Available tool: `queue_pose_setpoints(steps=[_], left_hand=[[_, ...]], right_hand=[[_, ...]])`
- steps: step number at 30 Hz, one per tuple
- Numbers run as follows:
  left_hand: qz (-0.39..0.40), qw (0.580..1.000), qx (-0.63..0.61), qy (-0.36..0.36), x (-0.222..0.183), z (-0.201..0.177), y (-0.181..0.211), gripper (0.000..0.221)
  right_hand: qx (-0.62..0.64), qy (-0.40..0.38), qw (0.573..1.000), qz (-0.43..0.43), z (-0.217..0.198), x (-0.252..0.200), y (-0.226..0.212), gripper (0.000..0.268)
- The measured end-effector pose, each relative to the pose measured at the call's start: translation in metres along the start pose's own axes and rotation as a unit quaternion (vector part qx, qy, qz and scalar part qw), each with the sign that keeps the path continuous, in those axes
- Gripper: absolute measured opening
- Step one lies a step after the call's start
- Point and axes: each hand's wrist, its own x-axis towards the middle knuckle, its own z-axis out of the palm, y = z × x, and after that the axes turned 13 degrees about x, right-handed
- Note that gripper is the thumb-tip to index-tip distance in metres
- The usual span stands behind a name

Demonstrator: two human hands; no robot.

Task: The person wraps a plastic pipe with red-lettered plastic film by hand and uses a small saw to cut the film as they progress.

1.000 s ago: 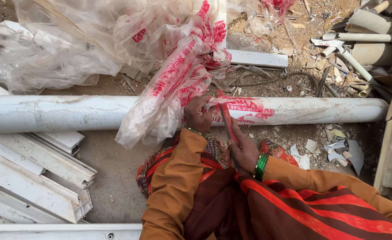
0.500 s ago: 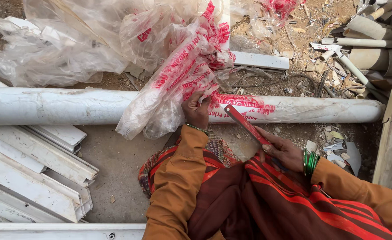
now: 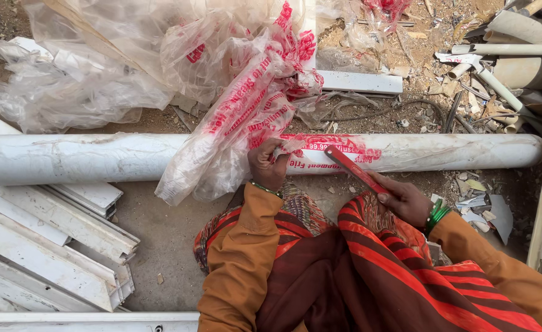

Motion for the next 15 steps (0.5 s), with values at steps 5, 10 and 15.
queue_pose_setpoints(steps=[5,10,15], left_hand=[[-0.059,0.988,0.116,-0.081,0.002,-0.009,0.045,0.024],[-0.109,0.933,0.301,-0.165,-0.002,-0.008,0.090,0.040],[-0.120,0.932,0.311,-0.142,-0.032,-0.001,0.088,0.028]], right_hand=[[-0.300,0.125,0.936,0.137,-0.033,-0.070,0.047,0.036],[-0.273,0.373,0.859,-0.220,-0.008,-0.038,0.009,0.015],[-0.205,0.324,0.871,-0.307,0.061,0.071,-0.066,0.032]])
